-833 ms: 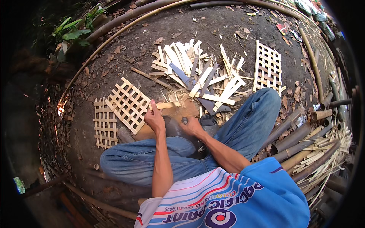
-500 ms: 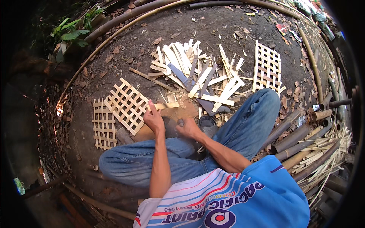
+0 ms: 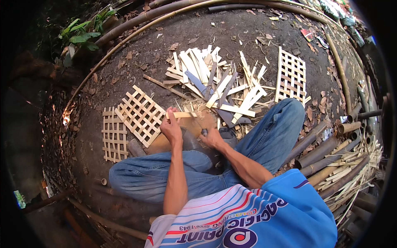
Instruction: The person sits on the ground and weaves thin bamboo strips into a lattice pattern. They use a knife to trim and shape the strips as they interlace them into a grid.
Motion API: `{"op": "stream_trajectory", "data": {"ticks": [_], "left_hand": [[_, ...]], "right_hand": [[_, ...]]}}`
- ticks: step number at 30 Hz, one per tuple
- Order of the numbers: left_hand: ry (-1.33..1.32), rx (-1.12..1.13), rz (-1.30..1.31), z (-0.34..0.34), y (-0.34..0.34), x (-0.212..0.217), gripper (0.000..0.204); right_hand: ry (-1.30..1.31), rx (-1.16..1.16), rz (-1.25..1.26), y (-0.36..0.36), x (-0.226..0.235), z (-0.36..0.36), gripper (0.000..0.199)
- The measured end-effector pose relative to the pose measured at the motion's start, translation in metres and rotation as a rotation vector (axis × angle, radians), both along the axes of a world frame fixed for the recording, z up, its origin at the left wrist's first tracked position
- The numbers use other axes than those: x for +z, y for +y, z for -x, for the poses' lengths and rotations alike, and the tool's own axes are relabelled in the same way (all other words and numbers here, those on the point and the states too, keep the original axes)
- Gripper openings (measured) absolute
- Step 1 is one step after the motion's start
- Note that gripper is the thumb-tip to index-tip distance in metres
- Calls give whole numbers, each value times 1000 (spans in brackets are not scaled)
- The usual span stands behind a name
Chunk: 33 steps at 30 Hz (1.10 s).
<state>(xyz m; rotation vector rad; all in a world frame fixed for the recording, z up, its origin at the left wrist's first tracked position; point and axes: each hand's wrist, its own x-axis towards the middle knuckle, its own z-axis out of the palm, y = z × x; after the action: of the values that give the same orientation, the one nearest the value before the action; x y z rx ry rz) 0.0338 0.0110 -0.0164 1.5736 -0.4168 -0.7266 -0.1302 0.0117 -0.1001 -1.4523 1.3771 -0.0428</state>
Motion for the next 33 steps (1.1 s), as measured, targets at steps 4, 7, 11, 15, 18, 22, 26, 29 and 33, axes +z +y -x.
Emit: {"op": "stream_trajectory", "data": {"ticks": [4,7,11,15,18,22,26,29,33], "left_hand": [[140,-37,-23,-1,-4,1,39],[204,-95,88,-5,-13,9,48],[204,-136,100,-6,-13,10,59],[-144,-15,46,-21,-9,-15,33],[-254,9,18,-23,-7,-18,26],[-383,14,-47,-6,-11,7,35],[-440,-51,-262,-4,-8,21,48],[-485,-57,-251,-9,-6,15,52],[-487,-66,-225,-2,-8,12,54]], "right_hand": [[-52,-147,-89,0,1,1,47],[-385,-229,-456,-5,6,8,32],[-481,-363,-637,-14,20,8,24],[-471,-456,-591,-19,18,6,26],[-472,-407,-439,-19,26,9,26],[-317,-219,-212,-18,2,12,33],[-189,-113,16,-11,2,9,54],[-203,-101,118,-7,12,4,59],[-154,-68,69,-6,20,-1,59]]}}
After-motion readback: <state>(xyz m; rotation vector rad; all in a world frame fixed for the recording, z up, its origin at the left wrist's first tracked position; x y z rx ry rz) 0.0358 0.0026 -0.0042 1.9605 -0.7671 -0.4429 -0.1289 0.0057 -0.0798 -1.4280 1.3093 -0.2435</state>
